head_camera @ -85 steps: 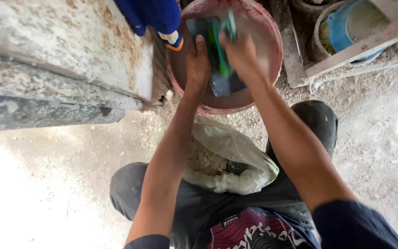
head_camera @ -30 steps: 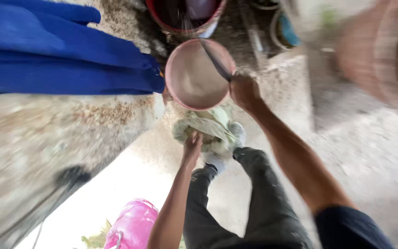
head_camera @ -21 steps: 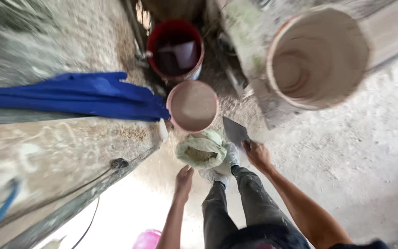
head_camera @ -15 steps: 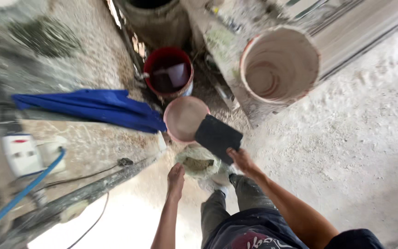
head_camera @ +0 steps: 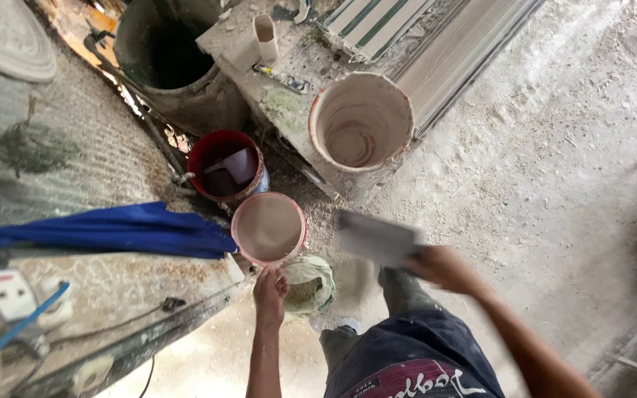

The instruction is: The person kneels on the floor scrubbing a scraper and a green scrub pad in a bucket of cloudy water, then stands and dries their hands with a blue cloth. They pick up a brush and a small scraping tool and run the scraper along the seams of long plaster mold panels laid on the workshop floor, smoothing the surface by hand.

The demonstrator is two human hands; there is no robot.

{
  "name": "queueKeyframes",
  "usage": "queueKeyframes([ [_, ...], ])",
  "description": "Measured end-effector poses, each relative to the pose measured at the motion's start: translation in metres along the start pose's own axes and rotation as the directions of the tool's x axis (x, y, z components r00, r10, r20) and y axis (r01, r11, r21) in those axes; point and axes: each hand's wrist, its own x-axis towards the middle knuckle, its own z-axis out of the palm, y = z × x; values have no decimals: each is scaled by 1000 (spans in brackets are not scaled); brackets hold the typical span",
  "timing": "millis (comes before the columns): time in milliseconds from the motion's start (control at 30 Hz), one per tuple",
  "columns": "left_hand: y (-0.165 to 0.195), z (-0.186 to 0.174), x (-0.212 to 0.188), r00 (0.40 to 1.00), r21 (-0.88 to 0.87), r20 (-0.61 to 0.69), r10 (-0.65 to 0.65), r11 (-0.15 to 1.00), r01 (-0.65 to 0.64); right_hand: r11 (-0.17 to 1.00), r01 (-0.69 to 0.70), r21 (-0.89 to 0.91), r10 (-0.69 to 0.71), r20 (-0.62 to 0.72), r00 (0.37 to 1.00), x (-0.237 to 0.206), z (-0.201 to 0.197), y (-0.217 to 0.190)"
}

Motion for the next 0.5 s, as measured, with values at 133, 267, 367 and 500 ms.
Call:
queueKeyframes([
  [133,7,-5,6,989,12,-141,-40,999,42,943,-322,-82,299,-214,930,-15,-99,147],
  [267,19,18,31,961,30,-265,76,997,-71,884,-457,100,428,-567,704,53,-214,223],
  [367,48,70,75,935,91,-277,223,974,-205,948,-223,226,317,-681,660,175,-324,216],
  [500,96,177,146,881,60,-376,286,957,-284,972,234,-12,-145,-817,558,387,-476,125],
])
